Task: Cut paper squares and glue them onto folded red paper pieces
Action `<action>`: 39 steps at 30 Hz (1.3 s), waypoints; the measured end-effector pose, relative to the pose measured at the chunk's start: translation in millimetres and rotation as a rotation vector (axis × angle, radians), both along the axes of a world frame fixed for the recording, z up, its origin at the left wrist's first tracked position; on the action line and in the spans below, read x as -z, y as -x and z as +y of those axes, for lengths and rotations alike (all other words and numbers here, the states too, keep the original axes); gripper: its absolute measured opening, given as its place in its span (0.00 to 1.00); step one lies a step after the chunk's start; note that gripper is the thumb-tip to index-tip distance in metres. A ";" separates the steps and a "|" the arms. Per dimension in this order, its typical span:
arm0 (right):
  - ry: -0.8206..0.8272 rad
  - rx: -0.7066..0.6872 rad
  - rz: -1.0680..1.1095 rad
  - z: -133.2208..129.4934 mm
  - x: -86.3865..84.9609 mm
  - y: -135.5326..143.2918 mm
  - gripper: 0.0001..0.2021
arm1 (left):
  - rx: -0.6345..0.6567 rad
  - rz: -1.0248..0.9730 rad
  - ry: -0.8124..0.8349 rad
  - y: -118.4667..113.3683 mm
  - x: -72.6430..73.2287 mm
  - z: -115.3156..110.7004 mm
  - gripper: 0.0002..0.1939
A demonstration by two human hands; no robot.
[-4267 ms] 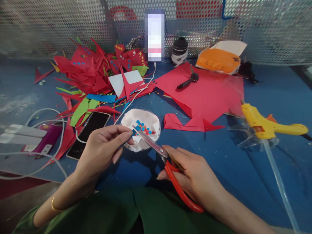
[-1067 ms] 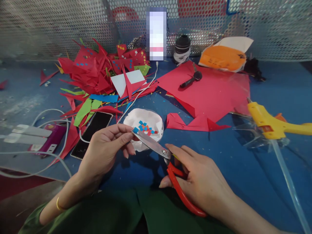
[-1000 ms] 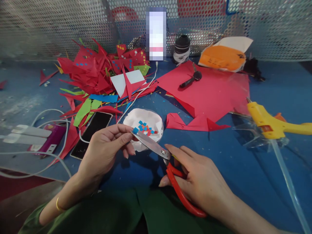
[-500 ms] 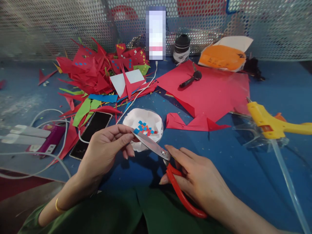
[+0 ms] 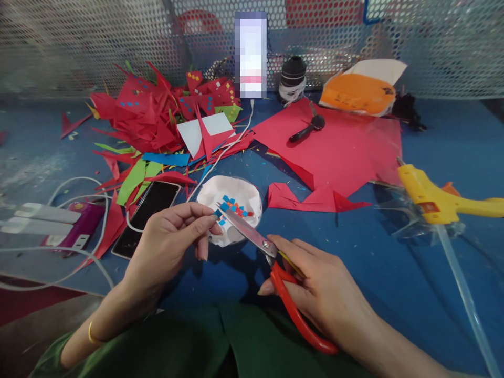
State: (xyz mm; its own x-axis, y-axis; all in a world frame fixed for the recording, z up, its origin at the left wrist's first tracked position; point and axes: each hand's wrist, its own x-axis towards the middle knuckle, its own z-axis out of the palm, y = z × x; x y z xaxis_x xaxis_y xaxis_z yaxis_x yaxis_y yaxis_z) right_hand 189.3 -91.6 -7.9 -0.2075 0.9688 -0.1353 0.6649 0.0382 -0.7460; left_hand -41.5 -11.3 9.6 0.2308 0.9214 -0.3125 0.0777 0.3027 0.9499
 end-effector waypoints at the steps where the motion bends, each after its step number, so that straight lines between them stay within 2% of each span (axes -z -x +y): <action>1: 0.002 -0.001 0.006 0.4 -0.6 0.2 0.18 | -0.001 0.002 -0.001 -0.1 0.2 0.1 0.04; 22: 0.036 0.020 0.065 1.2 0.8 0.5 0.14 | 0.008 -0.042 0.007 0.7 2.0 1.0 0.05; 26: 0.004 0.065 0.036 1.5 0.4 -1.5 0.19 | -0.015 -0.062 0.007 0.7 3.2 0.5 0.05; 30: -0.052 0.046 -0.021 1.9 0.8 -3.9 0.27 | -0.035 -0.071 -0.010 0.4 4.9 0.5 0.05; 39: -0.117 -0.017 -0.090 0.2 5.1 -2.4 0.28 | -0.030 -0.062 -0.008 -0.7 3.6 0.2 0.05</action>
State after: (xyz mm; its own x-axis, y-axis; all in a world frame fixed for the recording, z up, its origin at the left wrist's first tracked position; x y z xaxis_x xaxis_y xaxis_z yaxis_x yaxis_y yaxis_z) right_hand 191.7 -91.4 -13.1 -0.2167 0.9754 -0.0400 0.7271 0.1339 -0.6734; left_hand -40.9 -11.1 6.0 0.2216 0.9306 -0.2914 0.0099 0.2967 0.9549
